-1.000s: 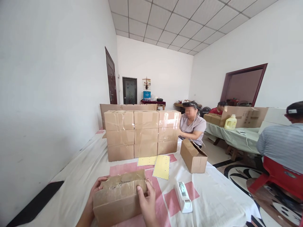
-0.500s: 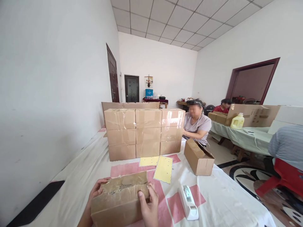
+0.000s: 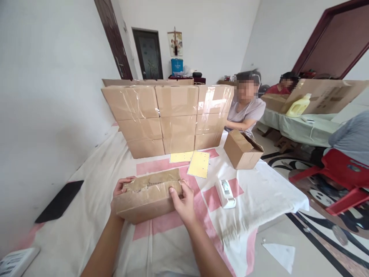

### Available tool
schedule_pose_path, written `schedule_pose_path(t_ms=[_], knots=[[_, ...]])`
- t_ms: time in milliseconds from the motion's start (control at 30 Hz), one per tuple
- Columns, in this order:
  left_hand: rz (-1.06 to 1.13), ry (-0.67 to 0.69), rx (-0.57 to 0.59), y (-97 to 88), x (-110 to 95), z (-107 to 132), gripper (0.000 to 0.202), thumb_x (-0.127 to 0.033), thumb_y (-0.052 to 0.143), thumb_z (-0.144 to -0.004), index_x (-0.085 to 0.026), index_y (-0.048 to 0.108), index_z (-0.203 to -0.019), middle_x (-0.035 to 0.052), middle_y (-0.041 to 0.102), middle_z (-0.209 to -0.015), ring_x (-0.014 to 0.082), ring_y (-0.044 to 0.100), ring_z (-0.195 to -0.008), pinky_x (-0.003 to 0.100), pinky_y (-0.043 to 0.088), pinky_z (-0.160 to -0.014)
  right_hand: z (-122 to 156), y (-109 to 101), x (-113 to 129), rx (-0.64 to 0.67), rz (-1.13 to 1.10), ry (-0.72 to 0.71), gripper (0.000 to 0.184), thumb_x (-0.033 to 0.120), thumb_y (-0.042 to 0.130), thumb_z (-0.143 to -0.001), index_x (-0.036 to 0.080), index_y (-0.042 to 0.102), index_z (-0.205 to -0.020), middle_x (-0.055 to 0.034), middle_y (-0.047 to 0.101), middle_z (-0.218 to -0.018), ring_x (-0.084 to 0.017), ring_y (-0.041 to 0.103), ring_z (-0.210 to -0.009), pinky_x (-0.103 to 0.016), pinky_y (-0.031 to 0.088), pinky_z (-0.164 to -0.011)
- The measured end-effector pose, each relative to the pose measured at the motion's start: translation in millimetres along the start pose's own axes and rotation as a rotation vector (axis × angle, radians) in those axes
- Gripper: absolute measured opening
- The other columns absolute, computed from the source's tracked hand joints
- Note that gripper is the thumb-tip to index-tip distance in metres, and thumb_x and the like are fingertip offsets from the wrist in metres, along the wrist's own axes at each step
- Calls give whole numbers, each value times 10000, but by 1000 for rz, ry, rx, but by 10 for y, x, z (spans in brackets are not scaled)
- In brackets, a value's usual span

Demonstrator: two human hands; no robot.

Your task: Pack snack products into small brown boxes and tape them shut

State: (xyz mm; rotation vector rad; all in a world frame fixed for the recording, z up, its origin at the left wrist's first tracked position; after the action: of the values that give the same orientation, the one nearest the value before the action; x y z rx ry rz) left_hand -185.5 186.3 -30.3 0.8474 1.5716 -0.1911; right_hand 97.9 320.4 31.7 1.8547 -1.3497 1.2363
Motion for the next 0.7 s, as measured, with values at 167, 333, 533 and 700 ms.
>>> schedule_pose_path(t_ms=[167, 333, 533, 700], knots=[[-41, -5, 7, -45, -59, -59, 288, -361, 758, -587, -219, 684, -826, 64, 731, -1036, 262, 657, -1018, 329, 527, -871, 71, 15, -22, -57, 62, 40, 458, 314, 625, -923, 258, 592, -1376, -133, 582, -1444, -306, 558, -1360, -480, 507, -1089], [-147, 37, 58, -44, -169, -20, 338, -490, 764, -632, -245, 699, -855, 42, 740, -1035, 305, 639, -1079, 412, 526, -947, 68, 60, -127, -98, -18, 124, 757, 211, 617, -827, 286, 425, -1555, -119, 420, -1618, -312, 435, -1501, -540, 436, -1209], [-294, 42, 255, 45, -318, 67, 526, -550, 803, -604, -320, 687, -1062, -19, 706, -1267, 341, 542, -1317, 495, 476, -1135, 8, 86, -35, -27, -166, 116, 720, 130, 569, -760, 260, 542, -1467, -88, 552, -1493, -242, 489, -1460, -437, 373, -1282], [-450, 29, 250, 22, -382, -42, 426, -433, 848, -565, -327, 686, -944, -47, 732, -1152, 333, 574, -1286, 525, 466, -1180, -3, 135, -71, 3, -173, 181, 678, 150, 588, -783, 290, 575, -1446, -69, 554, -1490, -252, 486, -1454, -465, 369, -1279]])
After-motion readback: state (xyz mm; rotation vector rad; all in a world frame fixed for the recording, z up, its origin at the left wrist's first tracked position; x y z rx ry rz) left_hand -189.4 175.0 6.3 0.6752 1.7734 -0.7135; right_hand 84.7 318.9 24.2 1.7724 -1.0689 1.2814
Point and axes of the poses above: each hand's wrist, its own z-axis away from the middle knuckle, its own y-axis out of the palm, x = y × z, the point moved 10 cm from there along -z, towards the middle knuckle
